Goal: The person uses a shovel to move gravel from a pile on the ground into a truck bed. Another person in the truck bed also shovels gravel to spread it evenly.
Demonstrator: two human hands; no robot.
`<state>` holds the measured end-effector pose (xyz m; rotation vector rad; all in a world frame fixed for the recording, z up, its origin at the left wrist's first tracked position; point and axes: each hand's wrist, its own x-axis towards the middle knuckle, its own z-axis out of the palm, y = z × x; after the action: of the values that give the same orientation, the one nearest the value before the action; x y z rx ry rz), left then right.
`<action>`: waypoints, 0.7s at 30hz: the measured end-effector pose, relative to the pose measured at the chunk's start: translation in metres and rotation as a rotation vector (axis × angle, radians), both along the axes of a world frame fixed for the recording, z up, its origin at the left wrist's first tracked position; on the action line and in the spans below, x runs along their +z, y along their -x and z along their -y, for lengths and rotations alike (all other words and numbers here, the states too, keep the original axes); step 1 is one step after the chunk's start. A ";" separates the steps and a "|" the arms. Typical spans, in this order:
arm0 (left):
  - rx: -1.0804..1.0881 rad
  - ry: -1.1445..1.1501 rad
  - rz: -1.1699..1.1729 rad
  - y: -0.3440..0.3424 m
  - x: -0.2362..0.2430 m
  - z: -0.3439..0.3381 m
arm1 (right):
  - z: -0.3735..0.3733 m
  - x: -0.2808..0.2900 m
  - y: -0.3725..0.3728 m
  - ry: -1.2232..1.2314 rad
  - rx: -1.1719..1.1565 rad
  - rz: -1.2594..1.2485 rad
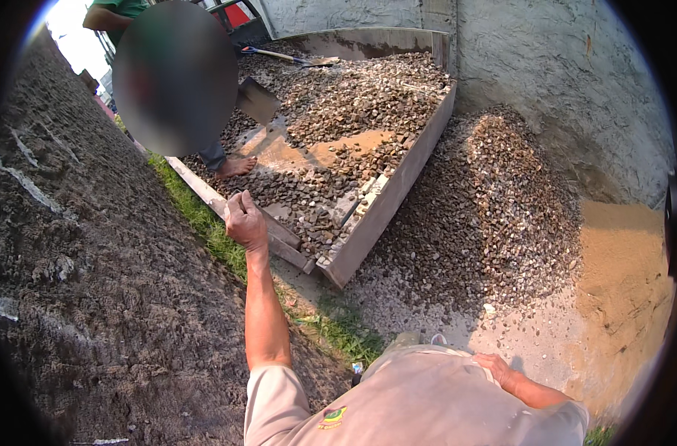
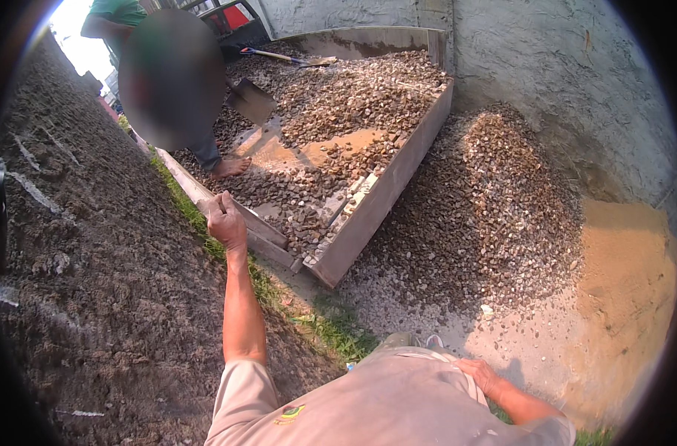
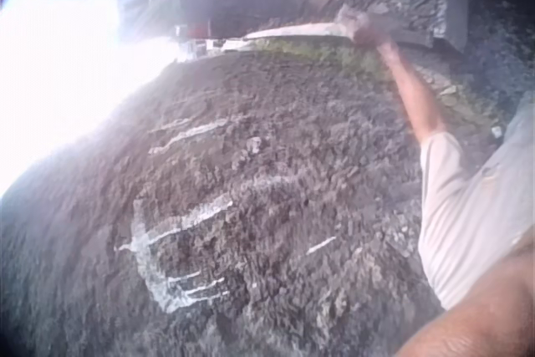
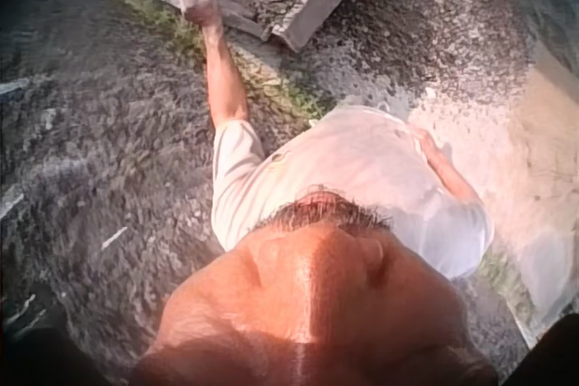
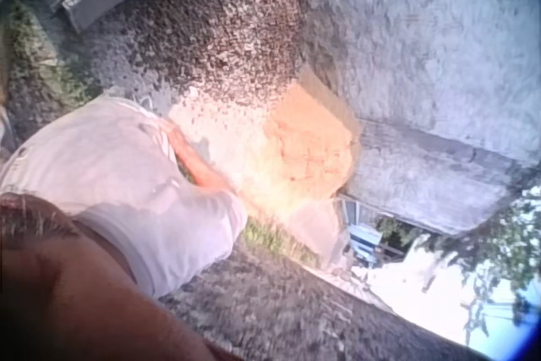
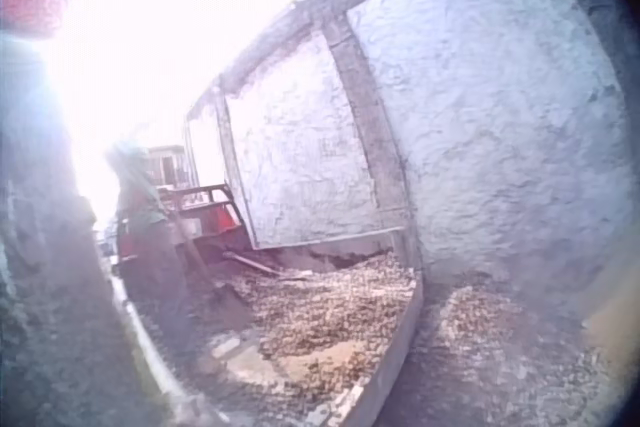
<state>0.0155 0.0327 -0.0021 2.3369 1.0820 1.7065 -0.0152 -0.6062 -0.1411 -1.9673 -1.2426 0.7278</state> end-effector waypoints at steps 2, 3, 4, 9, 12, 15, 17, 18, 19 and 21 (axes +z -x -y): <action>-0.021 -0.025 0.017 -0.002 -0.001 -0.001 | 0.003 -0.007 0.001 0.059 0.029 -0.025; -0.026 -0.042 0.025 -0.002 0.000 -0.001 | 0.003 -0.003 0.001 0.044 0.032 -0.019; -0.017 -0.095 0.004 -0.004 0.003 0.001 | 0.005 -0.005 0.002 0.033 0.029 -0.021; 0.006 -0.031 -0.002 0.000 0.001 0.001 | 0.001 -0.007 -0.002 0.004 0.001 0.028; 0.022 -0.025 0.009 0.004 0.001 -0.003 | -0.010 0.013 -0.001 0.021 0.010 0.044; 0.022 -0.070 0.000 -0.003 -0.001 0.000 | -0.009 0.013 -0.002 0.006 0.029 0.103; 0.003 -0.091 0.009 -0.001 0.003 0.001 | -0.006 0.007 -0.002 0.003 0.041 0.115; 0.001 -0.087 0.007 -0.002 0.004 0.001 | -0.003 0.002 -0.003 -0.008 0.037 0.110; -0.002 -0.081 0.006 -0.001 0.003 0.000 | -0.001 -0.004 -0.002 -0.018 0.033 0.105; -0.005 -0.041 -0.005 0.001 0.006 0.003 | 0.007 -0.020 -0.003 0.020 0.020 0.096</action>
<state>0.0141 0.0302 0.0035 2.3673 1.0510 1.7379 -0.0120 -0.6133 -0.1614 -2.0301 -1.3178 0.6643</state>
